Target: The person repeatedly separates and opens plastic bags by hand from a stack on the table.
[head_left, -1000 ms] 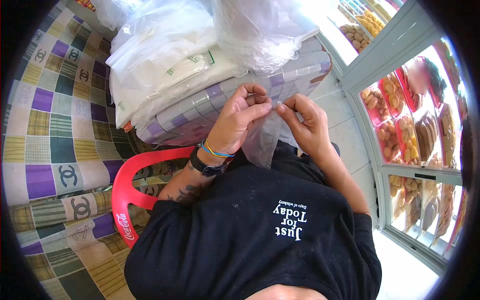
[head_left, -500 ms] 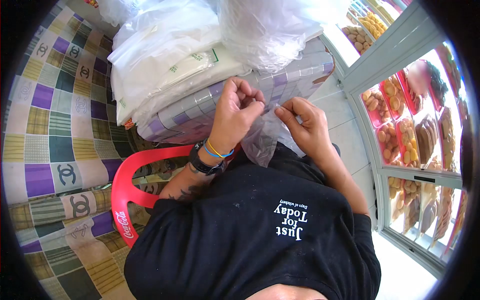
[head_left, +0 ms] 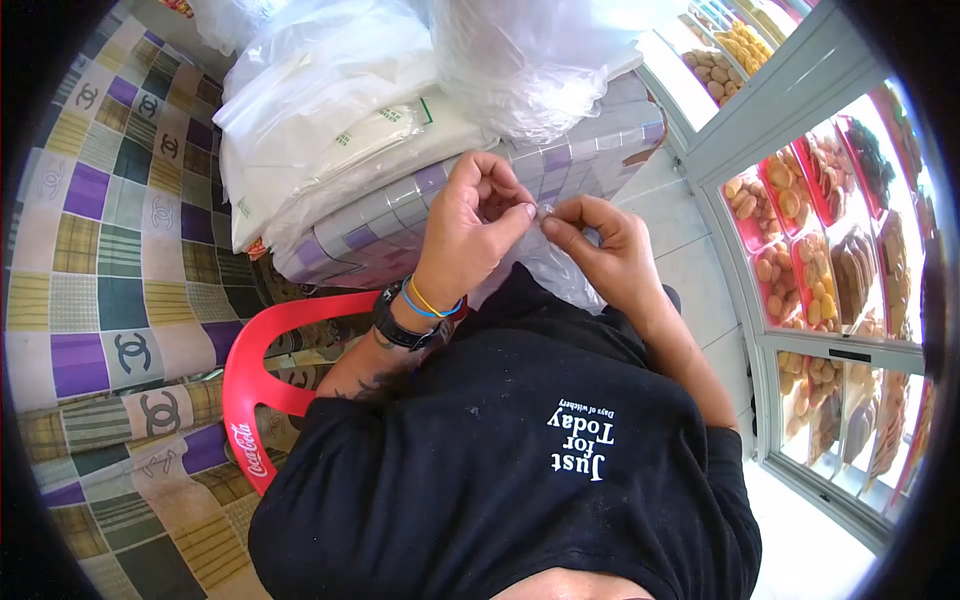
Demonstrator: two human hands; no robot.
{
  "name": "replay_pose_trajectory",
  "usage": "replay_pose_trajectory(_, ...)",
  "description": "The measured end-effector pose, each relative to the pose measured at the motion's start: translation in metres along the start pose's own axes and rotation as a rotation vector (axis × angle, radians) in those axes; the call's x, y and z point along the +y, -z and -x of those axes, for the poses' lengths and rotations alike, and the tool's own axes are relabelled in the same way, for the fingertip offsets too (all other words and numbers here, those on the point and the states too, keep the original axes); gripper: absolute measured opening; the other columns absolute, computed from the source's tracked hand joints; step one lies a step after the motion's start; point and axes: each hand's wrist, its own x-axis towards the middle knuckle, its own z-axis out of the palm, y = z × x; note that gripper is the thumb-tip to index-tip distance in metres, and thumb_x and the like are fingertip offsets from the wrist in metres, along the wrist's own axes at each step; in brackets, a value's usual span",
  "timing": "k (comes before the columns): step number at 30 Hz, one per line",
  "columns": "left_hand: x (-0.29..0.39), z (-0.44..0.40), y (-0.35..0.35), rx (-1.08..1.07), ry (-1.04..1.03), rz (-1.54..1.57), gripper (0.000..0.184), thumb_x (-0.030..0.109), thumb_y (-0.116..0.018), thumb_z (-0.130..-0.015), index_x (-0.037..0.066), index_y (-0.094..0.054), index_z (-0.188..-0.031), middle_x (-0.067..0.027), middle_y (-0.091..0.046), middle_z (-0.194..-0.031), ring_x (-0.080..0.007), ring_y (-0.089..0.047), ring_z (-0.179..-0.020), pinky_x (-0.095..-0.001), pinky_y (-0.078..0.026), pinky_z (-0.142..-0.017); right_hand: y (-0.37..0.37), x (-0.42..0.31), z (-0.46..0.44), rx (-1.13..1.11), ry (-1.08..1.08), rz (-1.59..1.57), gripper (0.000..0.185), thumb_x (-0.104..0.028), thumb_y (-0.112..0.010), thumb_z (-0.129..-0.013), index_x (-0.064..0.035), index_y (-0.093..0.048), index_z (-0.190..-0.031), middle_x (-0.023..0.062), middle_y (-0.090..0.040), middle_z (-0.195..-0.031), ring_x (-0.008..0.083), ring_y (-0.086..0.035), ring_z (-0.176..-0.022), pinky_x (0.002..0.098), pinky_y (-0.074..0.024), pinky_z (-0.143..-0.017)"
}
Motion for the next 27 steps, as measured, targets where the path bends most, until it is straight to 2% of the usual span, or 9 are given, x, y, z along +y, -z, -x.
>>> replay_pose_trajectory(5,0.003,-0.001,-0.001,0.021,0.02,0.056,0.026,-0.006,-0.06,-0.078,0.008,-0.043,-0.092,-0.0022,-0.058,-0.082,-0.0041,-0.052,-0.073,-0.0191,-0.042,-0.065,0.002,0.002,-0.002,-0.007,-0.033,-0.029,0.02,-0.018,-0.069,-0.08,0.0009,-0.064,-0.085,0.0121,-0.065,-0.075,0.0164,-0.061,-0.068,0.0296,-0.0473,-0.064)
replay_pose_trajectory(8,0.004,0.0,0.005,0.009,0.025,0.09,0.025,-0.005,-0.057,-0.08,0.008,-0.043,-0.096,-0.0033,-0.057,-0.086,-0.0078,-0.054,-0.083,-0.0222,-0.043,-0.076,0.001,0.001,-0.002,-0.012,-0.038,-0.013,0.02,-0.018,-0.069,-0.08,0.0012,-0.064,-0.085,0.0125,-0.064,-0.075,0.0166,-0.061,-0.067,0.0295,-0.047,-0.063)
replay_pose_trajectory(11,-0.002,-0.001,0.009,-0.026,0.043,0.142,0.025,-0.002,-0.061,-0.082,0.008,-0.044,-0.096,-0.0031,-0.056,-0.09,-0.0084,-0.054,-0.086,-0.0228,-0.044,-0.078,0.002,0.0,-0.001,-0.014,-0.039,-0.005,0.02,-0.018,-0.068,-0.082,0.0015,-0.063,-0.085,0.0101,-0.063,-0.073,0.0145,-0.059,-0.066,0.0285,-0.0461,-0.062)
replay_pose_trajectory(15,-0.006,-0.002,0.003,-0.057,-0.028,0.023,0.028,0.002,-0.065,-0.081,0.006,-0.048,-0.104,-0.0008,-0.056,-0.088,-0.0053,-0.051,-0.076,-0.0207,-0.043,-0.069,-0.004,0.008,-0.002,0.032,-0.177,-0.221,0.021,-0.019,-0.067,-0.085,0.0014,-0.062,-0.086,0.0036,-0.06,-0.07,0.0098,-0.054,-0.066,0.026,-0.0442,-0.063)
replay_pose_trajectory(18,-0.007,0.003,0.002,-0.224,-0.099,-0.178,0.03,0.004,-0.064,-0.085,0.005,-0.05,-0.111,-0.0002,-0.057,-0.092,-0.0043,-0.051,-0.077,-0.0208,-0.043,-0.068,-0.005,0.016,-0.005,0.1,-0.161,-0.329,0.021,-0.019,-0.066,-0.086,0.0007,-0.061,-0.089,0.0014,-0.058,-0.074,0.008,-0.052,-0.071,0.0239,-0.0429,-0.064)
replay_pose_trajectory(20,-0.007,0.005,0.002,-0.265,0.005,-0.083,0.031,0.005,-0.063,-0.086,0.005,-0.05,-0.114,-0.0001,-0.057,-0.093,-0.0036,-0.051,-0.077,-0.0204,-0.043,-0.068,-0.011,0.012,-0.007,0.181,0.046,-0.139,0.022,-0.019,-0.066,-0.086,0.0003,-0.059,-0.093,0.0033,-0.059,-0.079,0.0087,-0.053,-0.075,0.0233,-0.0435,-0.067)
replay_pose_trajectory(21,0.005,0.008,0.001,-0.219,0.085,-0.055,0.02,0.009,-0.057,-0.092,0.003,-0.053,-0.112,0.0009,-0.057,-0.089,-0.0064,-0.055,-0.085,-0.0199,-0.045,-0.078,-0.01,-0.001,-0.007,0.188,0.086,-0.057,0.021,-0.018,-0.066,-0.086,0.0003,-0.059,-0.093,0.0037,-0.06,-0.08,0.0087,-0.053,-0.076,0.0232,-0.0438,-0.068)
replay_pose_trajectory(23,0.002,0.003,0.006,-0.104,0.086,-0.042,0.015,0.014,-0.054,-0.095,0.004,-0.057,-0.105,0.0023,-0.057,-0.083,-0.0046,-0.055,-0.079,-0.0191,-0.045,-0.073,-0.002,0.001,-0.005,-0.019,-0.045,-0.193,0.02,-0.014,-0.066,-0.086,0.0004,-0.058,-0.098,0.0041,-0.062,-0.085,0.0095,-0.057,-0.08,0.0238,-0.0456,-0.073)
replay_pose_trajectory(27,0.007,0.003,0.015,0.0,0.197,0.102,0.024,0.026,-0.047,-0.098,0.005,-0.06,-0.099,0.0026,-0.057,-0.077,-0.0034,-0.055,-0.07,-0.0195,-0.047,-0.066,0.021,-0.001,-0.008,-0.128,-0.174,-0.194,0.026,-0.011,-0.061,-0.089,0.0007,-0.054,-0.112,0.0036,-0.062,-0.091,0.0116,-0.06,-0.085,0.0241,-0.0462,-0.077)
